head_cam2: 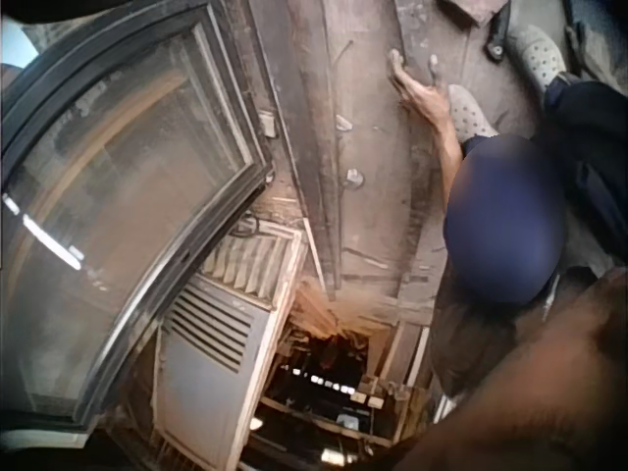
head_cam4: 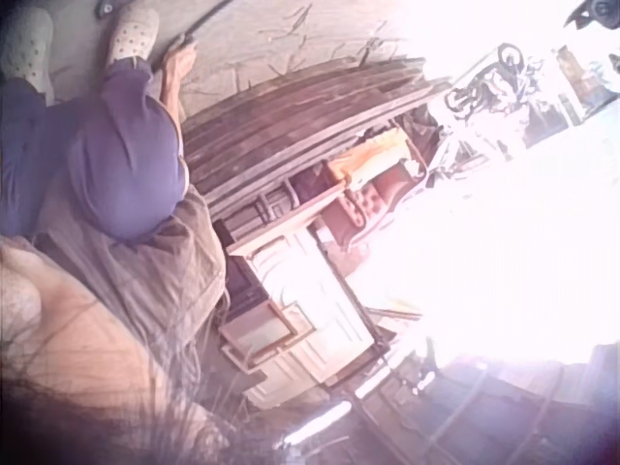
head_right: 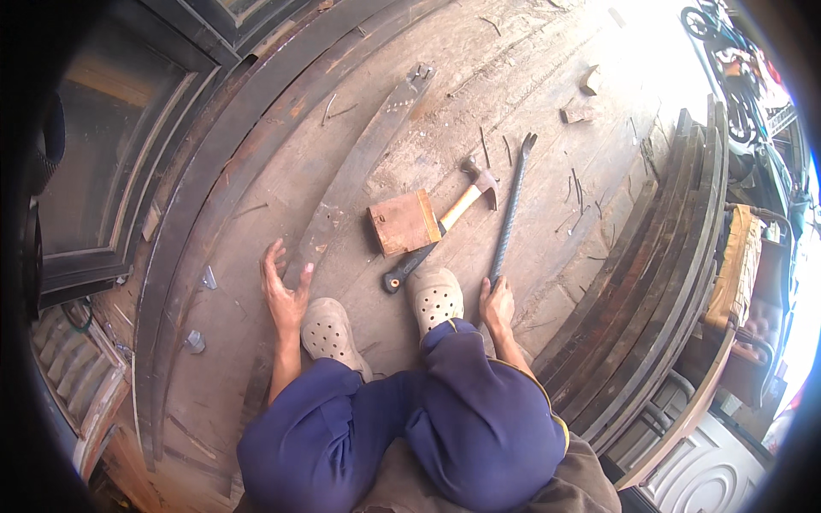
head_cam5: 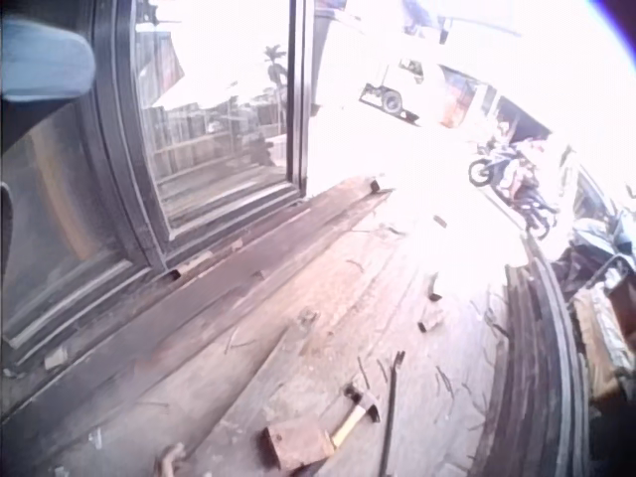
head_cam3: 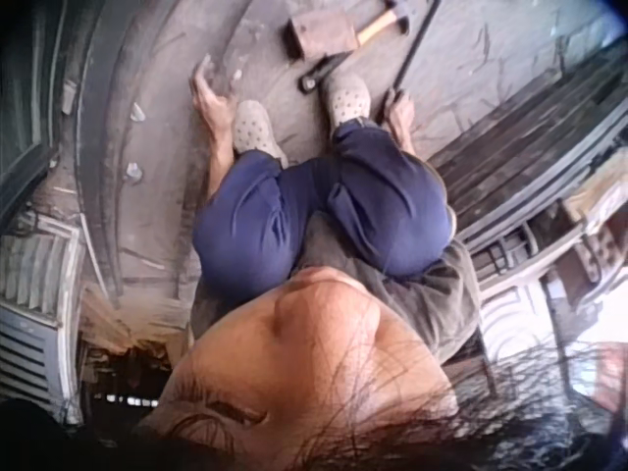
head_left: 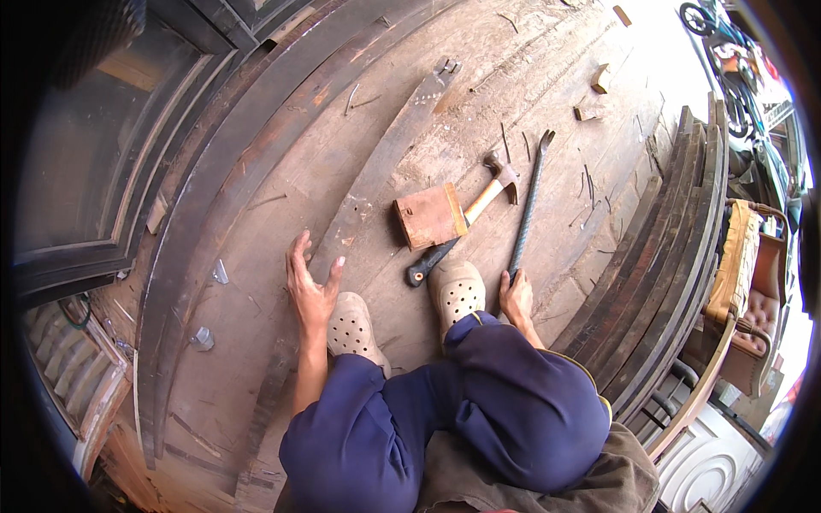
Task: The person sits on a wooden floor and uses a hammer to repeatedly strike a long metal rod. They adjust the rod's position and use a small wooden block as a support while hammering.
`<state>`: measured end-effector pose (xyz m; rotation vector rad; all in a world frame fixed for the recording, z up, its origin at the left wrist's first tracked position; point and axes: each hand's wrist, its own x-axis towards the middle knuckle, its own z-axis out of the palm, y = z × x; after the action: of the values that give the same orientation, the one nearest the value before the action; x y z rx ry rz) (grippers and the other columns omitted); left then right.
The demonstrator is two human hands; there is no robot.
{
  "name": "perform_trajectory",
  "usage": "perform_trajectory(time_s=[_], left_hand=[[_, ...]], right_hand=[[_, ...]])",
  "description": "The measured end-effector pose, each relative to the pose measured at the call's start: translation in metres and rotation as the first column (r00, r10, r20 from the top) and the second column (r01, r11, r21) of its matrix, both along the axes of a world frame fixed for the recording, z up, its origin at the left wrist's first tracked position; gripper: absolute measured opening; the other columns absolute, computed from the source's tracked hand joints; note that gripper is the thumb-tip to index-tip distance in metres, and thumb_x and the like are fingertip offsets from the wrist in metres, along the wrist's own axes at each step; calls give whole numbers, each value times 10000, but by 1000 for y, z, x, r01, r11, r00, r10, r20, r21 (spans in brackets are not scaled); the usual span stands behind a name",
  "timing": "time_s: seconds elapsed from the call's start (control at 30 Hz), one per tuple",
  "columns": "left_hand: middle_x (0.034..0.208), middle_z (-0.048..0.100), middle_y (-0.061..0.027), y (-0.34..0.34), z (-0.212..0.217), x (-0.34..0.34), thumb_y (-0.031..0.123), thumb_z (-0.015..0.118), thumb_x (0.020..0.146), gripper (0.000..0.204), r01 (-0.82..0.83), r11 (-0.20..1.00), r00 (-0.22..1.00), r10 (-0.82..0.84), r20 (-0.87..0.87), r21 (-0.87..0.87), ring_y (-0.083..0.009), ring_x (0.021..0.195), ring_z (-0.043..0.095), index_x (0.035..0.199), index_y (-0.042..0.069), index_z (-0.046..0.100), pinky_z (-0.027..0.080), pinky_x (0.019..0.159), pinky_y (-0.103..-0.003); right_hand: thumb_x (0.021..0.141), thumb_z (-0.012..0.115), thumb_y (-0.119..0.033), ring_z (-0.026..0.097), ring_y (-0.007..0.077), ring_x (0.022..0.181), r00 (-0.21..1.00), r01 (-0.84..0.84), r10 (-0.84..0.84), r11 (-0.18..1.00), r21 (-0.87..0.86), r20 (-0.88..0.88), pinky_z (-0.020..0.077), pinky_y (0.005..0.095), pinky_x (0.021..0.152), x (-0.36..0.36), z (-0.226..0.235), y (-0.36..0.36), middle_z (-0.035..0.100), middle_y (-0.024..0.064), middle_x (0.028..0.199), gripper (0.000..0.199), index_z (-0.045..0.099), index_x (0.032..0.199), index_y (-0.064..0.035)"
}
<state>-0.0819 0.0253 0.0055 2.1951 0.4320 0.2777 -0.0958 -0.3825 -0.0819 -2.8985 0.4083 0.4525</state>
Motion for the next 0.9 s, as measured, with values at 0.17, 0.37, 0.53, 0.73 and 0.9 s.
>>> perform_trajectory(time_s=[0.17, 0.37, 0.53, 0.73, 0.9], left_hand=[[1124, 593, -169, -10, 23, -3, 267, 717, 829, 460, 164, 985, 951, -173, 256, 57, -313, 1000, 607, 1153, 4, 524, 519, 811, -400], [973, 642, -128, -26, 35, -5, 295, 727, 821, 383, 367, 927, 864, -369, 344, 72, -280, 842, 648, 1034, 15, 575, 528, 720, -370], [959, 647, -109, -53, 40, -3, 330, 714, 822, 389, 571, 819, 752, -546, 370, 50, -265, 817, 650, 1036, 32, 587, 524, 719, -367], [1175, 571, -177, -79, 61, 6, 418, 711, 816, 637, 770, 598, 637, -735, 233, -223, -339, 1085, 566, 1246, 7, 486, 470, 945, -425], [1213, 541, -192, -90, 62, -2, 424, 765, 763, 837, 541, 562, 725, -689, 7, -625, -308, 1127, 552, 1356, 20, 334, 453, 985, -428]], right_hand=[[945, 522, -336, 630, 436, 690, 1000, 26, -28, 965, 260, 5, 504, 479, 622, 7, 21, 3, 616, 270, 734, 383, 542, 908, 45], [979, 468, -373, 434, 101, 391, 812, 468, -543, 385, 796, -214, 389, 263, 366, 39, 49, 4, 461, -11, 569, 351, 507, 854, -47], [986, 438, -456, 319, 27, 397, 789, 422, -601, 378, 824, -129, 253, 205, 349, 103, 133, 30, 400, -71, 582, 387, 528, 856, -102], [982, 512, -336, 426, 33, 565, 896, 149, -443, 336, 930, 16, 367, 192, 506, 188, 246, 94, 473, -38, 745, 295, 555, 988, -45], [952, 569, -235, 526, 76, 669, 909, -117, -401, 7, 993, 110, 534, 245, 672, 241, 269, 177, 535, 29, 817, 300, 549, 1052, 48]])
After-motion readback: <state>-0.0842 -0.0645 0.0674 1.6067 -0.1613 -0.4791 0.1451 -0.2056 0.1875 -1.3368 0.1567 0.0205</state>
